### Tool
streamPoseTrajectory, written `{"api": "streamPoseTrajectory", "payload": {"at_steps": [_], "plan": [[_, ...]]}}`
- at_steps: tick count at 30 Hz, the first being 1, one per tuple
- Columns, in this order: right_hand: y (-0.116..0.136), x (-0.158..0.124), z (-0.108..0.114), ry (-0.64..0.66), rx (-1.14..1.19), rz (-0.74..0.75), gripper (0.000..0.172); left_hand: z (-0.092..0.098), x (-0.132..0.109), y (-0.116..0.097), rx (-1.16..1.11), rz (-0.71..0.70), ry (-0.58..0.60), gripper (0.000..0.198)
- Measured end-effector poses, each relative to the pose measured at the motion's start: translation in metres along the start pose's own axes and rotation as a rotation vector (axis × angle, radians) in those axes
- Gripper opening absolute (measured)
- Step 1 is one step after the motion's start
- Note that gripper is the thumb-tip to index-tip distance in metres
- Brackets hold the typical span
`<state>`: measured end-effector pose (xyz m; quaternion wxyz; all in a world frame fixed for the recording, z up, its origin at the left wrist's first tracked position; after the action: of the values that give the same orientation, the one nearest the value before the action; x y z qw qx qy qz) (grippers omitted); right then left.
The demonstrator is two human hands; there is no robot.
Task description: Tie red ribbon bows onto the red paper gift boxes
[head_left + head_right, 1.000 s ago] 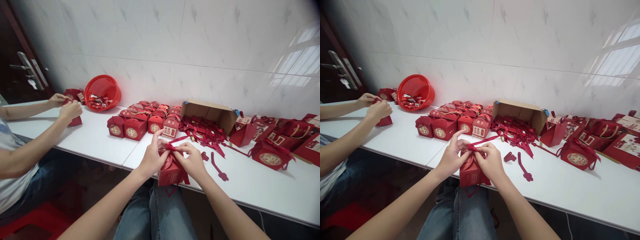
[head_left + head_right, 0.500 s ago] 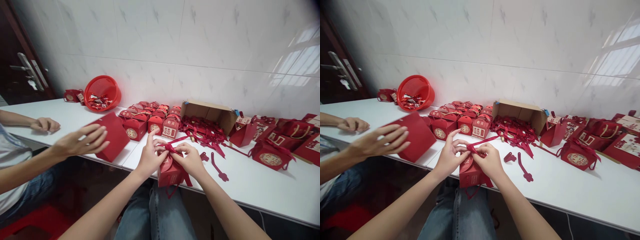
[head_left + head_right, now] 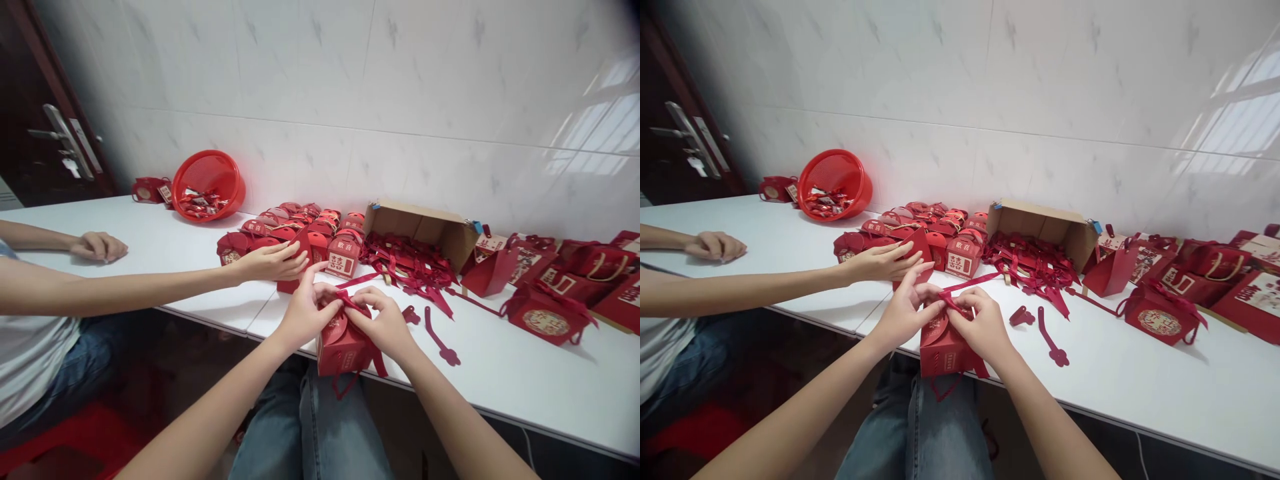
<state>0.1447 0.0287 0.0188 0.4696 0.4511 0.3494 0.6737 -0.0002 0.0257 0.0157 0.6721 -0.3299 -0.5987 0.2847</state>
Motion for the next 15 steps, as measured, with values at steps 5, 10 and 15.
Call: {"api": "streamPoseTrajectory", "payload": {"at_steps": [5, 10, 15], "plan": [[0.0039, -0.005, 0.0016, -0.067, -0.103, 0.018, 0.012, 0.0004, -0.0002, -0.0022, 0.021, 0.017, -0.037, 0.054], [0.008, -0.0084, 0.0067, -0.16, -0.171, 0.069, 0.01, 0.0009, -0.0002, -0.0025, 0.044, 0.012, -0.038, 0.048], [0.0103, -0.0084, 0.0077, -0.199, -0.232, 0.121, 0.011, 0.0003, -0.0001, -0.0038, 0.066, 0.023, -0.016, 0.048]]}}
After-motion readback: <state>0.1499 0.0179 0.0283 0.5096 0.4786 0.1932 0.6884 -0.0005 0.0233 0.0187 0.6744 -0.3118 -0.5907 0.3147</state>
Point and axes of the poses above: each hand's wrist, its own x-axis towards the middle knuckle, its own z-axis out of the back of the hand, y = z × x, the point moved 4 cm from there along x, towards the middle knuckle, and after that the axes turned 14 degrees about -z, right-handed, at the moved point
